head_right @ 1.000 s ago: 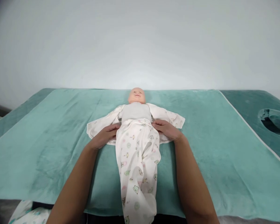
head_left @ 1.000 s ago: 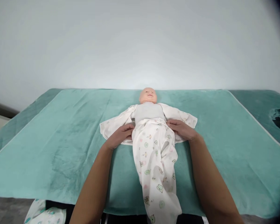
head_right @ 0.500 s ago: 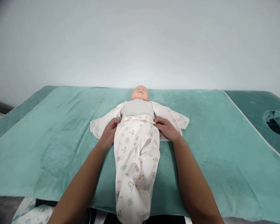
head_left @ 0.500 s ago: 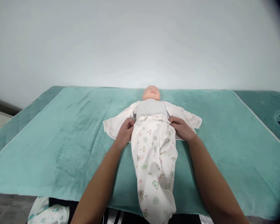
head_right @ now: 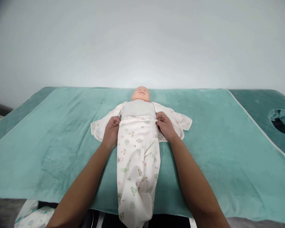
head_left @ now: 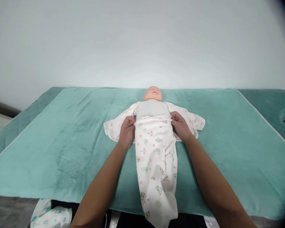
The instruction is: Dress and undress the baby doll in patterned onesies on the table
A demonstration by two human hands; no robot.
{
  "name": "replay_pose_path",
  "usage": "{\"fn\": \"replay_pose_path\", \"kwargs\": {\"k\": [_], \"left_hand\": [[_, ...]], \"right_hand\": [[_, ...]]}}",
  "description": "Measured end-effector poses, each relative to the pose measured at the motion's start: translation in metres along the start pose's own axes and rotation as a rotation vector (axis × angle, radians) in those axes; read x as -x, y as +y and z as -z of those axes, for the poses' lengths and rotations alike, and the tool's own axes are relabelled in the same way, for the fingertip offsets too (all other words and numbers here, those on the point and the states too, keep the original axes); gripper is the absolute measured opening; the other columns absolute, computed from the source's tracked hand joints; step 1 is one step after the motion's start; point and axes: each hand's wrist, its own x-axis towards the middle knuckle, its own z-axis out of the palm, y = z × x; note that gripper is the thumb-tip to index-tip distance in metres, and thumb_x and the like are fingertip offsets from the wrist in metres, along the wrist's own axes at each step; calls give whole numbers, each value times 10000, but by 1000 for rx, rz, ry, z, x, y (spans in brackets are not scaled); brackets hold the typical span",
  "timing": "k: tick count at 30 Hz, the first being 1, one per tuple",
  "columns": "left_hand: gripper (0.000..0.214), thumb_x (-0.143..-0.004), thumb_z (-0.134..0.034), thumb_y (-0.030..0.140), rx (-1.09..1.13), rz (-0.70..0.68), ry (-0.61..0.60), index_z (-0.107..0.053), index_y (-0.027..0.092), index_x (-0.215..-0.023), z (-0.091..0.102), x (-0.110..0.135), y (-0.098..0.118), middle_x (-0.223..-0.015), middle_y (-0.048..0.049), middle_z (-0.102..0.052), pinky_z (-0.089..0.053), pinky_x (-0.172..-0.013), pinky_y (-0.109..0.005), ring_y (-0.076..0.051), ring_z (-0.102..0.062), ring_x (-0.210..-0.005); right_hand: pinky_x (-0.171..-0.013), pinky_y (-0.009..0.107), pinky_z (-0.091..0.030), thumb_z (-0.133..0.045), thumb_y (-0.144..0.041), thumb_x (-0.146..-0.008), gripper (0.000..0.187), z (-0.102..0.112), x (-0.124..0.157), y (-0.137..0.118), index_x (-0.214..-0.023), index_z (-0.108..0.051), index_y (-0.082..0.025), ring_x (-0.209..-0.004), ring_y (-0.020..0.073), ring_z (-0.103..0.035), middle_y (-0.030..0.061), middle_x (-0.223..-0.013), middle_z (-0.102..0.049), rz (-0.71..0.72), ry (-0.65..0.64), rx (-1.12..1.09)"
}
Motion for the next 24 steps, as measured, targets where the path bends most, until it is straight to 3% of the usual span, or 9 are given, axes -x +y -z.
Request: {"fn": "replay_pose_path", "kwargs": {"k": [3,5,10,14,19,24], "left_hand": [[166,-739,-591,196,-63,-38,44,-447,217,-818,-3,-1,-1,-705,37,-484,-329,-541,-222,-95,-407,-580],[163,-735,-617,196,-101,-58,63,-509,215,-855,-1,0,-2,-758,27,-525,-367,-585,-230,-108,-461,-645],[187,-816,-573,208,-202,-222,36,-647,222,-988,7,0,-1,-983,-22,-623,-460,-865,-298,-171,-572,-937],[154,-890,-599,323,-326,-316,2,-662,226,-992,4,-4,6,-1181,-56,-584,-417,-1029,-328,-203,-539,-1174],[213,-800,-718,350,-400,-190,-43,-569,211,-865,-7,-14,15,-1337,-64,-546,-438,-973,-324,-228,-509,-1259],[289,-819,-684,323,-393,-203,-91,-459,194,-691,-11,-17,21,-1290,-55,-623,-427,-984,-346,-240,-558,-1224]], "right_hand": [[-524,248,-291,-521,-269,-694,247,-1,-1,3,-924,-435,-253,-556,128,-344,-55,-670,-393,15,61,4],[-592,258,-366,-521,-284,-751,185,-1,1,4,-927,-481,-242,-638,143,-425,-35,-727,-459,97,102,104],[-924,373,-458,-521,-269,-895,125,2,5,-1,-995,-582,-227,-1008,214,-563,50,-1031,-586,530,185,475],[-1004,434,-466,-526,-254,-957,155,7,9,-8,-1072,-630,-244,-1123,243,-575,95,-1170,-602,743,147,674],[-987,415,-482,-490,-279,-996,191,1,9,-13,-1054,-668,-240,-1099,237,-607,88,-1155,-661,787,156,728],[-835,364,-485,-455,-392,-1015,292,2,-3,-28,-971,-690,-225,-898,219,-644,46,-936,-702,569,124,769]]}}
